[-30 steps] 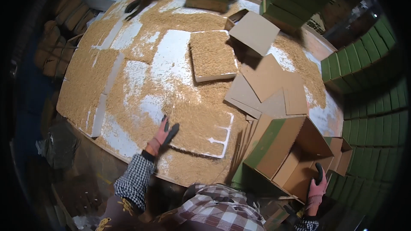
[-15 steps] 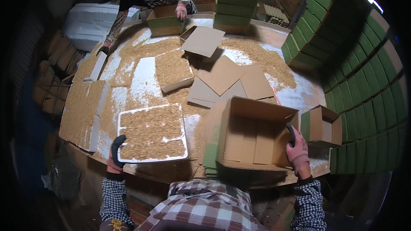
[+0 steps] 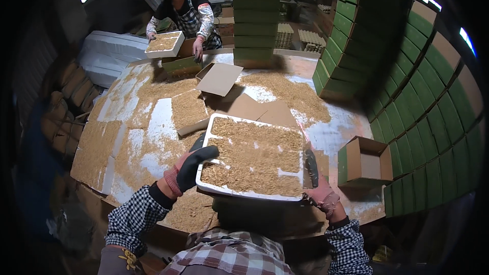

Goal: The person assembles cardboard boxes by folding them, places trays filled with chaff and small packets inside the boxes, and closes them. The person then stacks the finished boxes and sweeps leftover chaff off the work table.

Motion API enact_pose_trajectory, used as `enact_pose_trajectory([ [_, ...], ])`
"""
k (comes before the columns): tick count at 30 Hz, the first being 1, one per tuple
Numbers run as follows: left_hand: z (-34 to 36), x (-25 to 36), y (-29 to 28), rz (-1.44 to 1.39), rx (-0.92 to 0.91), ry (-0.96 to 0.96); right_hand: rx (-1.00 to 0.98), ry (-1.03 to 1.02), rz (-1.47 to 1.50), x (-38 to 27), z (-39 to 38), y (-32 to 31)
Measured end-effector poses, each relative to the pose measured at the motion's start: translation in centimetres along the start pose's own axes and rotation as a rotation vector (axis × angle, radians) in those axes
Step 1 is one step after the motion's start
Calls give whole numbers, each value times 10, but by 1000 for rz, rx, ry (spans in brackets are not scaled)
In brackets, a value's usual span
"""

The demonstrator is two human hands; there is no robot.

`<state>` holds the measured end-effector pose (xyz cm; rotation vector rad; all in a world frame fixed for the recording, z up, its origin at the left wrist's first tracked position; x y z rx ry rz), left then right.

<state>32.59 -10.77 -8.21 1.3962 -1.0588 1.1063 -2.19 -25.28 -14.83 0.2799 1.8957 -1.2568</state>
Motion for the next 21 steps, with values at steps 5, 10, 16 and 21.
enact_pose_trajectory([
  [5,17,-17,-9,1042,-34,-296,-188,-21,192,-73,11,-7],
  [10,39,-12,53,1631,-357,-243,-160,-47,67,-58,11,-13],
  [16,159,-46,-157,31,606,-73,-88,-68,33,-72,17,-7],
  [21,290,-179,-248,-819,536,-325,98,-48,478,-125,135,-10],
])
Point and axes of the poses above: each hand's wrist, its own z-axis towards the middle knuckle, its own y-axis out of the palm, x = y × z, the point moved 5 cm from there along z, towards the middle knuckle, and after that the axes turned 1 degree about x, right-handed, at the moved point
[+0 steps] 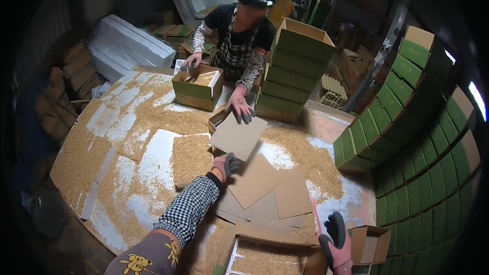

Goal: The person assembles cardboard boxes by folding them, places trays filled with chaff and small packets inside the boxes, and closes them. The person then stacks the finished boxes and sweeps leftover chaff off the work table.

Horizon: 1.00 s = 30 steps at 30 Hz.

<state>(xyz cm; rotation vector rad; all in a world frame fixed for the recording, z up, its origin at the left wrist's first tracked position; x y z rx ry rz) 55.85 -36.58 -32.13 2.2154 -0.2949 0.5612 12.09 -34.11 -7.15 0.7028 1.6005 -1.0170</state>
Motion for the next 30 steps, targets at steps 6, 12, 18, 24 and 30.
enact_pose_trajectory([
  [6,-68,-74,101,341,-304,-68,-127,619,394,62,170,91],
  [12,-96,32,3,1924,224,953,-154,456,-232,88,278,173],
  [18,-122,83,-86,2261,218,557,-127,183,-156,116,313,237],
  [24,-103,126,-33,1928,180,914,-43,122,134,72,341,268],
  [30,74,162,63,2087,604,937,-90,-255,-282,29,340,320],
])
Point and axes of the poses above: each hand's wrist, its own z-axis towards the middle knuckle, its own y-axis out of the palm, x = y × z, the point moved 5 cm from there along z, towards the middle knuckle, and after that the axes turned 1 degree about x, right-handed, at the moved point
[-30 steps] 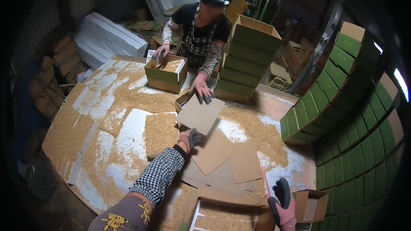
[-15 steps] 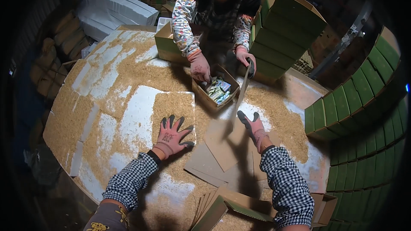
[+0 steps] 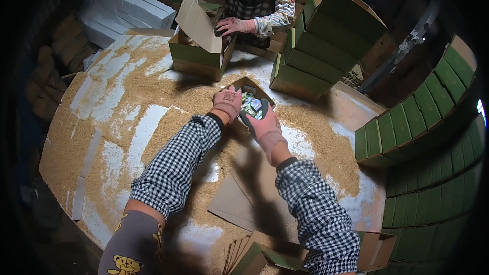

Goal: The person assembles cardboard boxes by folding them, places trays filled with chaff and small packets inside the boxes, and closes them. The person then stacks the finished boxes and sweeps leftover chaff off the work table.

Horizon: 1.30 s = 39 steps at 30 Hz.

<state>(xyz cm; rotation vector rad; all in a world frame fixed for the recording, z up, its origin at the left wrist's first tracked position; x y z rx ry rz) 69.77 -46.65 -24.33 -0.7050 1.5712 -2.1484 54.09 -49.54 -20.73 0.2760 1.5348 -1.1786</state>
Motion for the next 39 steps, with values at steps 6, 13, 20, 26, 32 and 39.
enact_pose_trajectory([
  [6,6,12,8,-44,-285,39,-115,244,83,53,-34,-30],
  [13,-98,14,-21,-1697,-745,-51,-258,372,760,33,-42,-41],
  [20,-203,53,12,-100,-694,142,-56,272,314,-57,-170,-202],
  [26,-222,4,-15,-542,-317,-69,-610,437,-138,-97,-379,-208],
  [32,-306,43,-236,-1039,205,172,355,58,-390,-72,-477,-293],
  [39,-475,163,-248,236,-812,1371,478,391,264,22,-528,-273],
])
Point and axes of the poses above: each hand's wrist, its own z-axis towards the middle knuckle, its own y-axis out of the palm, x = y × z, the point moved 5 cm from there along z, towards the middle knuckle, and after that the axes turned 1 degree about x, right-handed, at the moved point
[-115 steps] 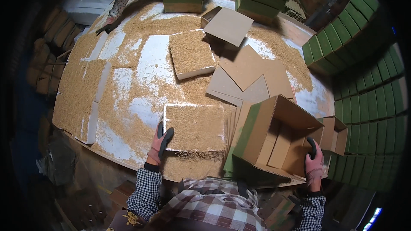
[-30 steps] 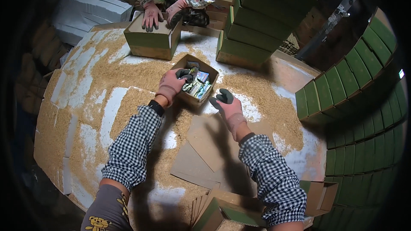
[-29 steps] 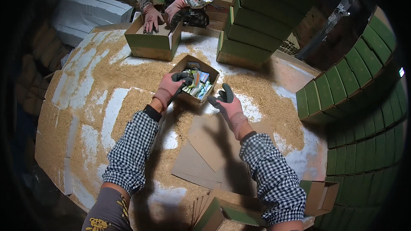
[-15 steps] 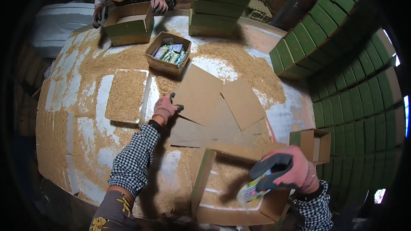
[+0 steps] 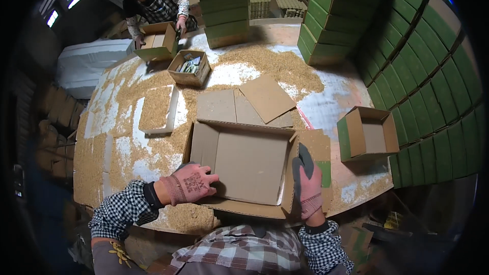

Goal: The person assembles cardboard boxes by folding them, places trays filled with chaff and small packets inside the boxes, and closes them. The person then stacks the finished boxes and sweeps leftover chaff off the work table.

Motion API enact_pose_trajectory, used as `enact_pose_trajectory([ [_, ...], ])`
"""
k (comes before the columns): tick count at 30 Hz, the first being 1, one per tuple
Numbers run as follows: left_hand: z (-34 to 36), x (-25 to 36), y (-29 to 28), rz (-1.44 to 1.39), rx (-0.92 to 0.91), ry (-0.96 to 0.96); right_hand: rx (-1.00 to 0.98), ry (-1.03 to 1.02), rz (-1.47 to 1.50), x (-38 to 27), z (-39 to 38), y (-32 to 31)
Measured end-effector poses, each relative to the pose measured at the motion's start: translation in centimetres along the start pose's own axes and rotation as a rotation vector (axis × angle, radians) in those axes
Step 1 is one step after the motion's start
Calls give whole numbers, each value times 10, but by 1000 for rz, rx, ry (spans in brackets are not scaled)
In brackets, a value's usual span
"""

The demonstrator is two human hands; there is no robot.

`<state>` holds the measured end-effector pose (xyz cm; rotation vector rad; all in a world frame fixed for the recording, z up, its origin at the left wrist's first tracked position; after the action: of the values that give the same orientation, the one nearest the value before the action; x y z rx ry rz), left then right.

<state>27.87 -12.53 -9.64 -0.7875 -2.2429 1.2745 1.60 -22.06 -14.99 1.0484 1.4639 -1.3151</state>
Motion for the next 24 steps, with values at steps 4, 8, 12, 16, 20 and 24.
enact_pose_trajectory([
  [4,7,2,6,-244,4,-118,-49,-117,82,-17,28,22],
  [8,12,2,-4,-188,240,-301,-80,-12,9,-42,32,33],
  [12,-11,-35,-11,-406,740,-271,-189,24,670,11,50,30],
  [16,-38,-96,143,-1261,1154,-658,-492,355,197,57,34,52],
  [20,34,-39,114,-1726,1113,-780,-257,-22,190,86,42,69],
  [24,56,-27,82,-2038,1195,-498,-252,-16,525,54,59,-4],
])
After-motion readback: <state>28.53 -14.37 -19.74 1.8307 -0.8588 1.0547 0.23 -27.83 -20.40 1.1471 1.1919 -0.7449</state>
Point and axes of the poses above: each hand's wrist, its own z-axis towards the middle knuckle, its own y-axis out of the palm, x = y × z, the point moved 5 cm from there along z, towards the middle knuckle, and after that the axes turned 1 degree about x, right-handed, at the moved point
